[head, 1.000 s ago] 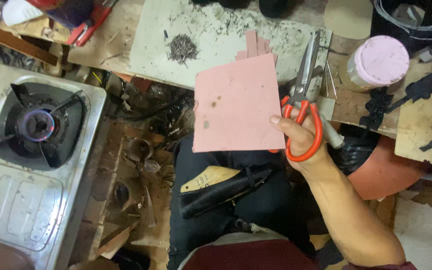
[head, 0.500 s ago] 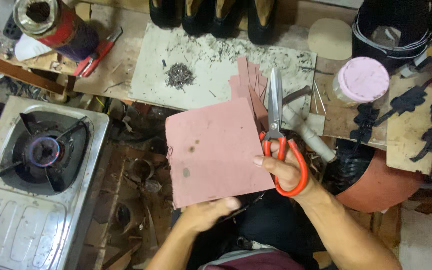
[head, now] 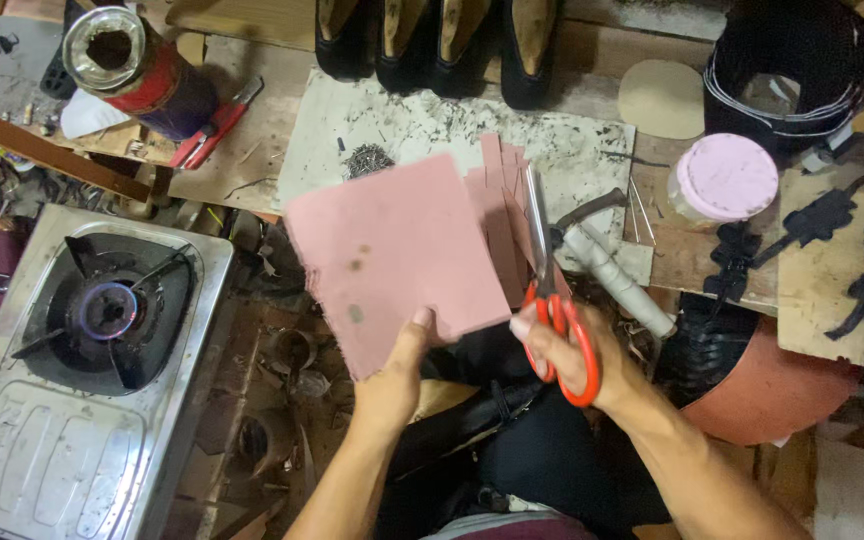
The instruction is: The person cuts a pink abrasive sheet into strips with scissors, then holds a shoe on a wooden last on their lap and sands the sole and upper edges with the cut abrasive pieces, working through several shoes one at a time.
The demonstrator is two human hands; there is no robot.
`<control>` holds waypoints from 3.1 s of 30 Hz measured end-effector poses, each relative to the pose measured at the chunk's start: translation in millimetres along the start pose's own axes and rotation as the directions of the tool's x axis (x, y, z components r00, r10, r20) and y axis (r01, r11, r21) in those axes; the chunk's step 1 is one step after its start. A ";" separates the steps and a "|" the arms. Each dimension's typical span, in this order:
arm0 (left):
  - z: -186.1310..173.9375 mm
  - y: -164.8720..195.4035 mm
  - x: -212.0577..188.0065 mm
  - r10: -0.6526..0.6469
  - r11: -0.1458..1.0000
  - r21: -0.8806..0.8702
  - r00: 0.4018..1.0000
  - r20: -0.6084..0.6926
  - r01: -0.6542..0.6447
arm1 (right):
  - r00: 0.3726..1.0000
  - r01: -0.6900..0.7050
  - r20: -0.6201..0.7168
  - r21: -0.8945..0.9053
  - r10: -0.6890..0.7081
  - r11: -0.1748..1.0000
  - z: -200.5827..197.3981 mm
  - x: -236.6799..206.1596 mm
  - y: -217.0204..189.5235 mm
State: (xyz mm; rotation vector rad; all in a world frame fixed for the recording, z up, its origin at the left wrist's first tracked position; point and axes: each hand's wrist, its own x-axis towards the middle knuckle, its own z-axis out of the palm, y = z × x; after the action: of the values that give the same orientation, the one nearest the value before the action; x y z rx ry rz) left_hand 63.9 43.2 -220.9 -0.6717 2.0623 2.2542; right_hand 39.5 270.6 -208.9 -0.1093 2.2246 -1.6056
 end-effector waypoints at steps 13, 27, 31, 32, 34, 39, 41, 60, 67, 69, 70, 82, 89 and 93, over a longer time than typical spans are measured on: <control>8.0 0.7 12.5 0.000 0.970 -0.238 0.988 0.151 0.037 | 0.997 -0.005 0.075 -0.358 0.034 0.934 24.5 -26.3 -14.5; 13.6 -1.6 11.6 0.098 0.964 -0.262 0.970 0.221 -0.038 | 0.986 -0.098 0.104 -0.267 0.130 0.959 22.0 -24.3 -16.9; 15.8 1.4 10.5 0.093 0.969 -0.246 0.971 0.221 -0.037 | 0.990 -0.078 0.094 -0.266 0.106 0.961 21.4 -25.7 -10.3; 16.1 1.4 10.0 0.090 0.972 -0.234 0.972 0.217 -0.038 | 0.991 -0.068 0.090 -0.258 0.094 0.964 21.8 -26.6 -7.7; 16.3 0.2 9.8 0.080 0.973 -0.229 0.974 0.210 -0.031 | 0.995 -0.052 0.066 -0.258 0.071 0.965 23.8 -27.8 -1.6; 14.2 -6.0 12.2 0.021 0.985 -0.173 0.984 0.177 0.010 | 1.000 0.012 -0.001 -0.351 -0.013 0.936 29.5 -30.6 8.8; 14.1 -7.1 13.2 0.046 0.984 -0.179 0.982 0.183 -0.013 | 0.998 -0.063 -0.001 -0.375 0.067 0.925 30.1 -29.8 7.8; -32.8 8.5 6.4 0.366 0.905 -0.422 0.598 0.713 -0.050 | 0.996 0.005 -0.087 -0.254 -0.028 0.967 25.0 -24.3 19.2; -55.2 -10.0 51.8 0.066 0.913 -0.389 0.896 0.440 0.124 | 0.996 -0.059 0.057 -0.233 0.075 0.971 13.5 -18.7 12.0; -46.0 -13.0 51.4 0.102 0.928 -0.371 0.928 0.359 0.042 | 0.950 -0.233 0.180 -0.133 0.255 0.963 8.0 -15.8 8.6; -44.6 -11.1 50.4 0.089 0.958 -0.288 0.938 0.334 0.011 | 0.943 -0.211 0.236 -0.127 0.236 0.969 3.4 -14.5 7.2; -1.6 29.9 57.6 0.125 0.956 -0.293 0.877 0.464 0.018 | 0.995 0.016 0.099 -0.199 0.004 0.980 -26.3 23.4 9.8; 11.5 52.7 69.8 0.124 0.932 -0.353 0.845 0.520 0.080 | 0.995 -0.024 -0.095 -0.171 0.007 0.985 -18.4 42.6 5.2; 10.9 51.3 71.5 0.118 0.914 -0.387 0.834 0.538 0.120 | 0.982 0.099 -0.142 -0.150 -0.121 0.984 -15.8 38.7 2.2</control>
State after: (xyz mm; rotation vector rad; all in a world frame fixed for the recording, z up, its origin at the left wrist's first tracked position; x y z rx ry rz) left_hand -19.3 27.3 -194.7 0.0141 1.3352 2.5028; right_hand -1.3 274.3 -217.1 -0.1583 2.4899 -1.5556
